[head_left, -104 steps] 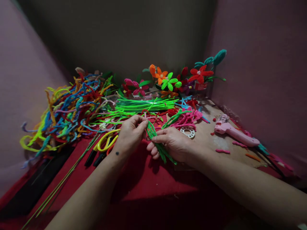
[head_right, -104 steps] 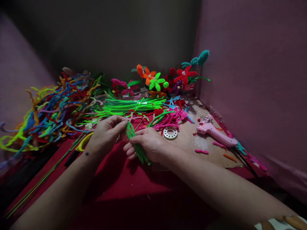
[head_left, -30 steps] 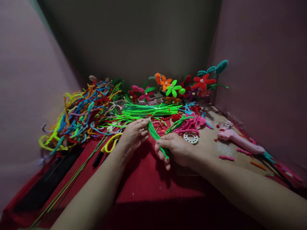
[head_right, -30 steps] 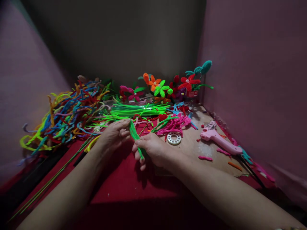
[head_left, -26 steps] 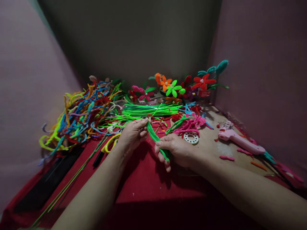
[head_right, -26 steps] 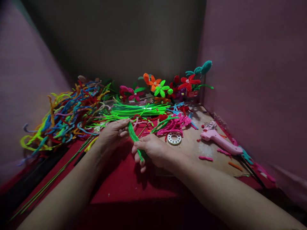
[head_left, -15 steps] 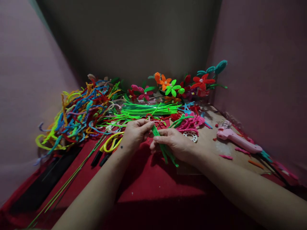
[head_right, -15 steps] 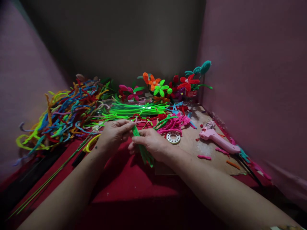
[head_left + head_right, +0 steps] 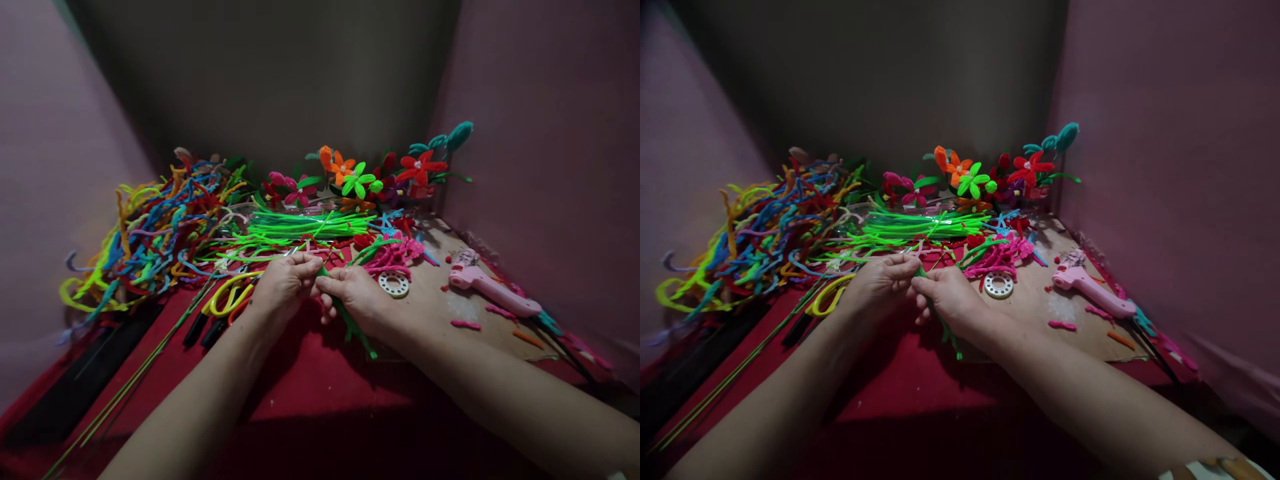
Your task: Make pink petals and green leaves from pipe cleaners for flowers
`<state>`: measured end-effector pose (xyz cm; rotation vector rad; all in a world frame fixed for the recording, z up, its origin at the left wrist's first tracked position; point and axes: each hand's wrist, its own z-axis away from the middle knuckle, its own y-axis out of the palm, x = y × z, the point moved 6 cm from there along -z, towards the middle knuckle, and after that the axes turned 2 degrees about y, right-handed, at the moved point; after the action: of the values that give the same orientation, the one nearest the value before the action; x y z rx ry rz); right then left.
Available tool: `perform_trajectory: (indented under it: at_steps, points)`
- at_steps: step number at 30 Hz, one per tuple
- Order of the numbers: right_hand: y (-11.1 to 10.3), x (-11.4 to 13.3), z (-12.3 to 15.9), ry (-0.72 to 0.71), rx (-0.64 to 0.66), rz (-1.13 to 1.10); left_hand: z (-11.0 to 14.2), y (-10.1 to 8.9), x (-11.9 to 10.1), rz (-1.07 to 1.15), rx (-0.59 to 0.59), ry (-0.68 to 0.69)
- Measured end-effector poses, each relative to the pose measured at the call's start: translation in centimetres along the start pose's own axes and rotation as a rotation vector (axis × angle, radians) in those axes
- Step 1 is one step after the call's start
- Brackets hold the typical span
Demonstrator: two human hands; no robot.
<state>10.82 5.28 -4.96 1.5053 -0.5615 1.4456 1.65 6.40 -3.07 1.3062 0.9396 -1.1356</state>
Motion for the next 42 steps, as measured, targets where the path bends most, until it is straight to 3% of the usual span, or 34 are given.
perform_trajectory:
  at_steps: [6,12,19,23,31,37,42]
  points:
    - [0.6,0.1,0.8,0.025,0.077,-0.075,0.1,-0.7,-1.4,-0.183,-0.11,0.147]
    - [0.5,-0.1,1.1,0.115,0.23,-0.218,0.2,-0.4,-2.0,-0.257,0.046,0.194]
    - [0.7,-0.1,1.6,0.231,0.375,-0.303,0.2,-0.4,-1.6,-0.157,0.125,0.049]
    - [0.8,0.0,1.7,0.216,0.365,-0.294,0.2,-0.4,-1.3,-0.177,0.112,0.013]
    - [0.8,0.1,1.7,0.208,0.338,-0.285,0.3,-0.5,-1.2,-0.197,0.096,0.068]
    - [0.4,-0.9,1.4,0.172,0.241,-0.12,0.1,-1.2,-2.2,-0.432,-0.085,0.2]
    - [0.5,-1.5,1.6,0.201,0.196,-0.044,-0.2,-1.9,-2.5,-0.508,-0.157,0.245]
